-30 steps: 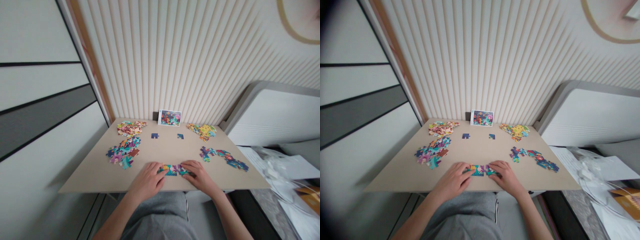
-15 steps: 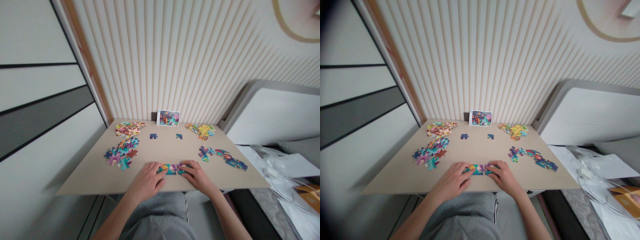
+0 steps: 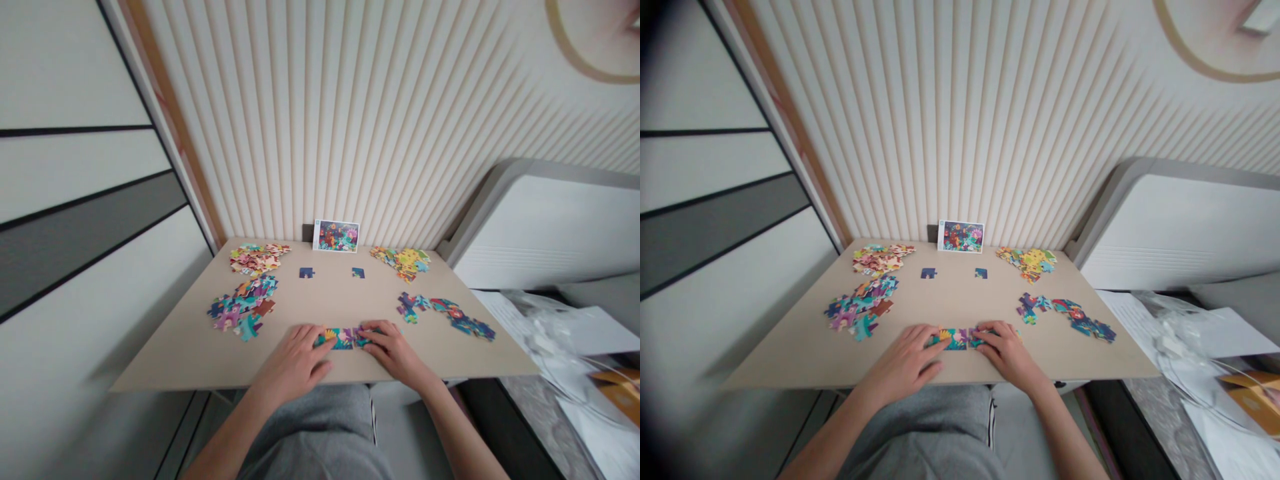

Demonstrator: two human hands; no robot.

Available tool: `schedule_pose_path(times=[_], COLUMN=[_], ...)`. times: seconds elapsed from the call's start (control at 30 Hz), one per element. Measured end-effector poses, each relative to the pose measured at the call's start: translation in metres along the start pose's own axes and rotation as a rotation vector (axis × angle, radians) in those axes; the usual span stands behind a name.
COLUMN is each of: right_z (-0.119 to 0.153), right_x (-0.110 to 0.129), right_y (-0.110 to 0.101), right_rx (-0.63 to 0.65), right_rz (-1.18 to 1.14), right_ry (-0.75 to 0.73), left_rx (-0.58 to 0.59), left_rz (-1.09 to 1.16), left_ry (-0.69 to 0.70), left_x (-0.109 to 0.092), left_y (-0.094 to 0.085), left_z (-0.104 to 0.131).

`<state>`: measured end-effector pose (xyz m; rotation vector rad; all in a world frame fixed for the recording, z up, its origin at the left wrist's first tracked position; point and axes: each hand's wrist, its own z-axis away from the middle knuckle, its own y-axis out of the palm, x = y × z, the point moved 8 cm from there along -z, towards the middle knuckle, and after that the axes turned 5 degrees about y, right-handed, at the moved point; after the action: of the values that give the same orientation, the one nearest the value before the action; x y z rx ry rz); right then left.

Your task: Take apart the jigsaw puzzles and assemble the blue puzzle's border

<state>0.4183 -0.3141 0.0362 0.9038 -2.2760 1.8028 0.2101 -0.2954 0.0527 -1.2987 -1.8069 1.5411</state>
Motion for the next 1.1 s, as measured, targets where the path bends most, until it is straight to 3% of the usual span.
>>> schedule_pose_path(times=[0.27, 0.73, 0.83, 0.97, 1.1], right_z=[-0.002, 0.000, 0.010, 0.039, 0.070], right_x=[0.013, 0.029, 0.014, -0.022, -0.048], right_y=[-0.004, -0.012, -0.020, -0.034, -0.039], right_rx=[0.027, -0.016, -0.157, -0.396, -0.420], right_rz=[0.027, 0.076, 0.089, 0.124, 0.154], right_ry=[-0.053, -0.090, -0.008, 0.188, 0.304], left_rx=[0.050, -0.029, -0.065, -0.081, -0.081], left_rz=[0.002, 0.006, -0.005, -0.018, 0.002], left_ry=[0.004, 0.009, -0.016, -0.003, 0.049], left_x=[0.000, -0.001, 0.001, 0.000, -0.002], left_y=[0.002, -0.001, -0.003, -0.003, -0.002], left_z=[-0.001, 0.001, 0.005, 0.008, 0.008])
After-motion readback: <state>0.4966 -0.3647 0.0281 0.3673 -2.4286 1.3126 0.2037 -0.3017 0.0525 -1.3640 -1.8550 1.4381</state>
